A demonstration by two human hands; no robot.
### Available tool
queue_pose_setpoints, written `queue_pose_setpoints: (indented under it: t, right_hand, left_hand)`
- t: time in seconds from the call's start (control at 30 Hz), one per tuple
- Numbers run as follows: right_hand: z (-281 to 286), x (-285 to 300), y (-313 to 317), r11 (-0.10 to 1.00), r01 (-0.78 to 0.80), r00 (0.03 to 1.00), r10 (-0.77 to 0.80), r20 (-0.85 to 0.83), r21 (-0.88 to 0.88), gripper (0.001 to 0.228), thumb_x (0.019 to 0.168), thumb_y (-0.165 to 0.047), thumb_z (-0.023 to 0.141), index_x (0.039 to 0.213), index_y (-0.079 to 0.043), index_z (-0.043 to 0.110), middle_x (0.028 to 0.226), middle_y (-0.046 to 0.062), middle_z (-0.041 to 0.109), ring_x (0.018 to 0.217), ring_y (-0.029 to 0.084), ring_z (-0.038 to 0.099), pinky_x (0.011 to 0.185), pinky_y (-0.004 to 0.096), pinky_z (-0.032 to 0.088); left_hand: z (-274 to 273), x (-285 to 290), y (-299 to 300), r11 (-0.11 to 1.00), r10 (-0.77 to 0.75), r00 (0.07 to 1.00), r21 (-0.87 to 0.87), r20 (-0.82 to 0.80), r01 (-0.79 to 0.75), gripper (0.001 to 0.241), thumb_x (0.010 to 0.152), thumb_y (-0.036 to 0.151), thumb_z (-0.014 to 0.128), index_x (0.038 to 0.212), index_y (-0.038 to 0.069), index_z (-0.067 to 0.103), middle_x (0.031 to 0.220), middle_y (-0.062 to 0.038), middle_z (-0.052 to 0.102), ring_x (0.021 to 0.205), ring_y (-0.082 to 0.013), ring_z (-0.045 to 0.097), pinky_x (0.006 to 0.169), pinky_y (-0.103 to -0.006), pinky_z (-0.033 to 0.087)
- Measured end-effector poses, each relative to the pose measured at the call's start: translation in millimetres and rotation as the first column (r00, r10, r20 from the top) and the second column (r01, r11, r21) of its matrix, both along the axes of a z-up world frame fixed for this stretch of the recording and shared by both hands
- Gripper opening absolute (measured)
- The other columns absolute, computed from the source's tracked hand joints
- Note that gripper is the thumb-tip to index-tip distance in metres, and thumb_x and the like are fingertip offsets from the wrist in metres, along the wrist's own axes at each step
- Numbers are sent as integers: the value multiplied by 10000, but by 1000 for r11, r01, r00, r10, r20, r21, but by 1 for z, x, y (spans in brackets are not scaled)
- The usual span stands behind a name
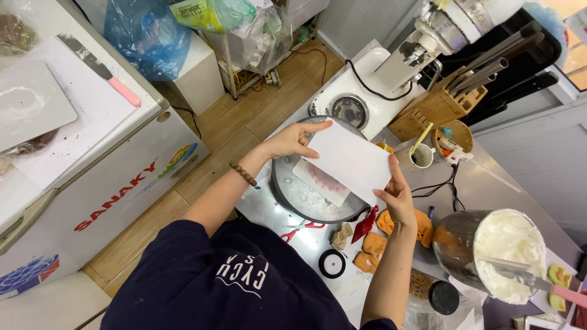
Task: Preparing a parchment paper base for a cake by folding and cutting it into a circular shape.
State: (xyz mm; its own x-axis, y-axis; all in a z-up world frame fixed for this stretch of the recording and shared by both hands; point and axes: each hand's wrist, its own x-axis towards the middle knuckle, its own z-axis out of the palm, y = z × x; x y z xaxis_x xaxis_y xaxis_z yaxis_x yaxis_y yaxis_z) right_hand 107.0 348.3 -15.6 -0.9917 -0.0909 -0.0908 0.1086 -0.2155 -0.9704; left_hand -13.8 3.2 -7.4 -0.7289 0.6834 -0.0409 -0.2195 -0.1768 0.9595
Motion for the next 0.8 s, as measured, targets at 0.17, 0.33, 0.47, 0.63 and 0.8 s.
queue_pose_setpoints:
  t: [0.17, 0.33, 0.47, 0.63, 0.8]
  right_hand:
    - [-7, -4, 3, 1000, -22, 1000, 22, 22, 1, 1063, 659, 222, 586, 1636, -64, 283, 1693, 103, 317, 1392, 183, 501, 1049, 294, 469]
    - [-7, -6, 2, 1000, -9, 999, 9, 52, 9, 1069, 654, 214, 587, 1637, -68, 276, 1700, 96, 316, 1395, 196, 505, 1039, 301, 469]
    - [-8, -7, 1, 1000, -26, 999, 26, 29, 3, 1064, 651, 218, 587, 1632, -60, 285, 1735, 67, 243, 1435, 183, 463, 1065, 296, 452]
    - [-7, -6, -2, 999, -35, 999, 35, 11, 4, 1061, 648, 224, 583, 1627, -66, 295, 1751, 54, 198, 1478, 179, 425, 1088, 300, 438]
    - [-14, -4, -1, 1000, -16, 999, 17, 40, -15, 1080, 644, 229, 592, 1634, -84, 296, 1722, 86, 278, 1433, 198, 473, 1083, 312, 453]
  left_hand:
    - [-9, -5, 1, 1000, -8, 999, -21, 33, 9, 943, 742, -75, 817, 1568, 129, 410, 1654, -63, 393, 780, 8, 582, 745, -181, 553]
    - [-14, -9, 2, 997, -19, 1000, -71, -6, 19, 962, 736, -63, 835, 1577, 153, 419, 1643, -71, 444, 664, -1, 441, 661, -177, 493]
    - [-15, -9, 1, 999, -15, 999, -45, 36, 17, 950, 739, -72, 826, 1564, 145, 408, 1647, -62, 399, 768, -10, 593, 763, -196, 571]
    - [-18, -8, 0, 999, -20, 999, -28, 43, 21, 945, 747, -75, 821, 1567, 140, 403, 1646, -69, 394, 867, -23, 670, 827, -205, 592]
    - [-23, -9, 1, 999, -27, 998, -20, 50, 28, 968, 737, -71, 829, 1579, 146, 404, 1629, -79, 448, 786, -15, 615, 783, -198, 576]
